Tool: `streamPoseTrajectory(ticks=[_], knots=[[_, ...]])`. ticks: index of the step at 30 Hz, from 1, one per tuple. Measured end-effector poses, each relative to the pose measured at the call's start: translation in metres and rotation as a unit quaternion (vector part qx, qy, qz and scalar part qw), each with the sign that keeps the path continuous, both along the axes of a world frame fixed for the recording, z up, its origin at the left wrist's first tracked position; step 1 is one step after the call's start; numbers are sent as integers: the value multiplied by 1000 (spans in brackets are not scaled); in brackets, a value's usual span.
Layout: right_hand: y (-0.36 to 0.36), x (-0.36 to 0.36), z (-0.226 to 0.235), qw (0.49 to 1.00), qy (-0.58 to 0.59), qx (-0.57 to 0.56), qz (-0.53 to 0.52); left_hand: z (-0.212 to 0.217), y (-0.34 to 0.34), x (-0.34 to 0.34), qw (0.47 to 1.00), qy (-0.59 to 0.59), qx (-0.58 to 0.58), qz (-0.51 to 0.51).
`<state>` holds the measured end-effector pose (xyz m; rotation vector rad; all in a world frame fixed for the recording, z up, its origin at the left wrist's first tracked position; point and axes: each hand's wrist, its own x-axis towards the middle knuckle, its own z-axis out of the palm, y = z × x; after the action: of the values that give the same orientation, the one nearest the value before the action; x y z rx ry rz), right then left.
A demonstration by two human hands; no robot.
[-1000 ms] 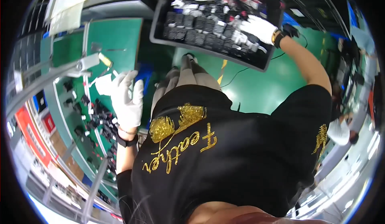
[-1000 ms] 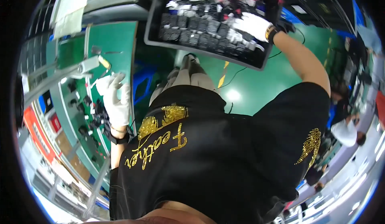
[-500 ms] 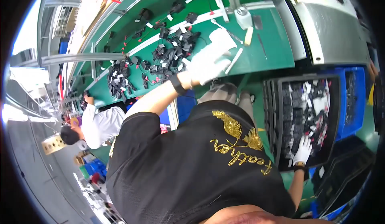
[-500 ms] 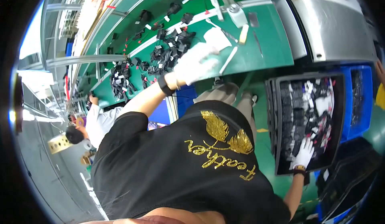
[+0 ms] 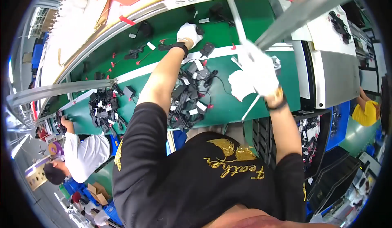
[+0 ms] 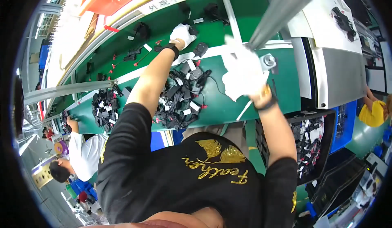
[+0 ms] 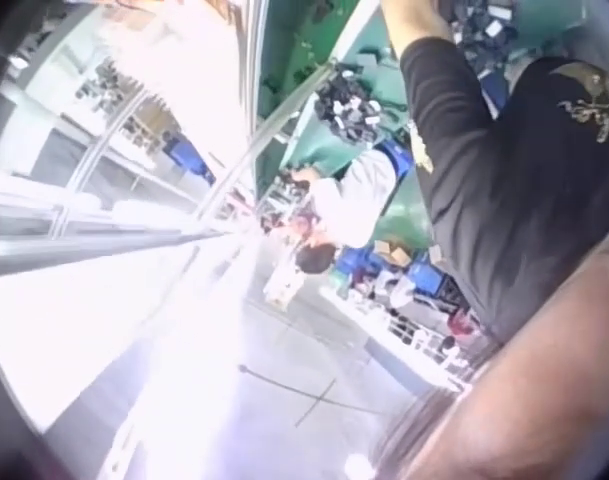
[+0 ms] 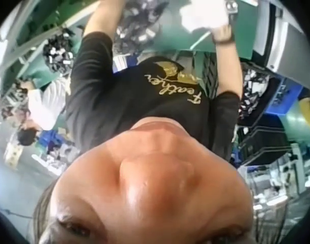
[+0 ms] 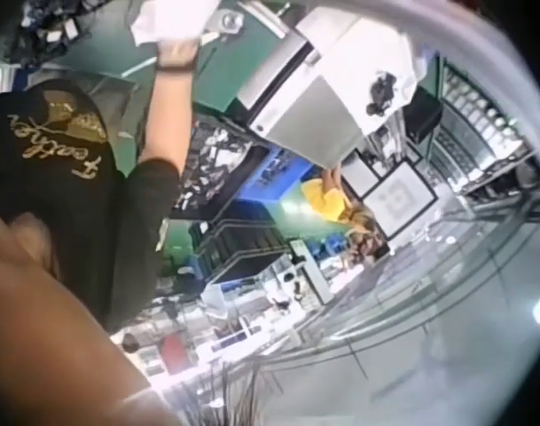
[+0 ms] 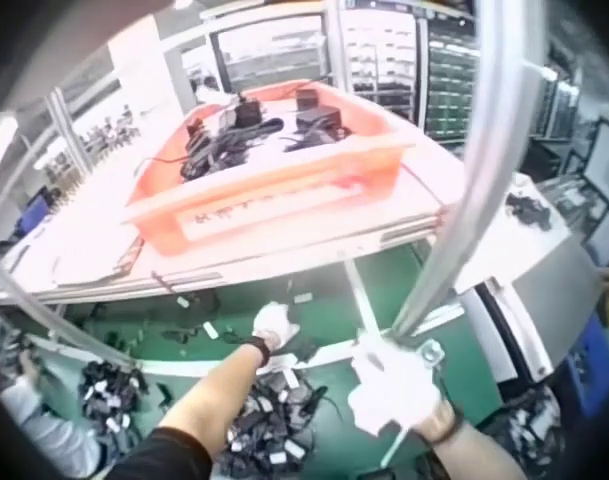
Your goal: The person picks up power adapters from a bin, inspects them by hand, and wipes their surfaces with a cloth before placing them onto a green work surface.
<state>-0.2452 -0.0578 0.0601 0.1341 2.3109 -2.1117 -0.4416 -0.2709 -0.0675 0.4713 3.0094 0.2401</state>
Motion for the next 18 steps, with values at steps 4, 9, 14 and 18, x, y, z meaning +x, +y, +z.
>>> streamPoseTrajectory(ticks=[4, 9, 14, 18], knots=[[-13, -170, -78, 947, 13, 320, -2, 27, -30, 23, 928, -155, 330, 72], [-38, -289, -172, 843, 195, 501, -18, 110, -69, 80, 454, -365, 796, 162], [-44, -299, -235, 753, 335, 566, -26, 141, -84, 107, 177, -445, 871, 112], [-17, -273, -231, 641, 436, 629, -62, 141, -70, 118, 172, -472, 863, 54]])
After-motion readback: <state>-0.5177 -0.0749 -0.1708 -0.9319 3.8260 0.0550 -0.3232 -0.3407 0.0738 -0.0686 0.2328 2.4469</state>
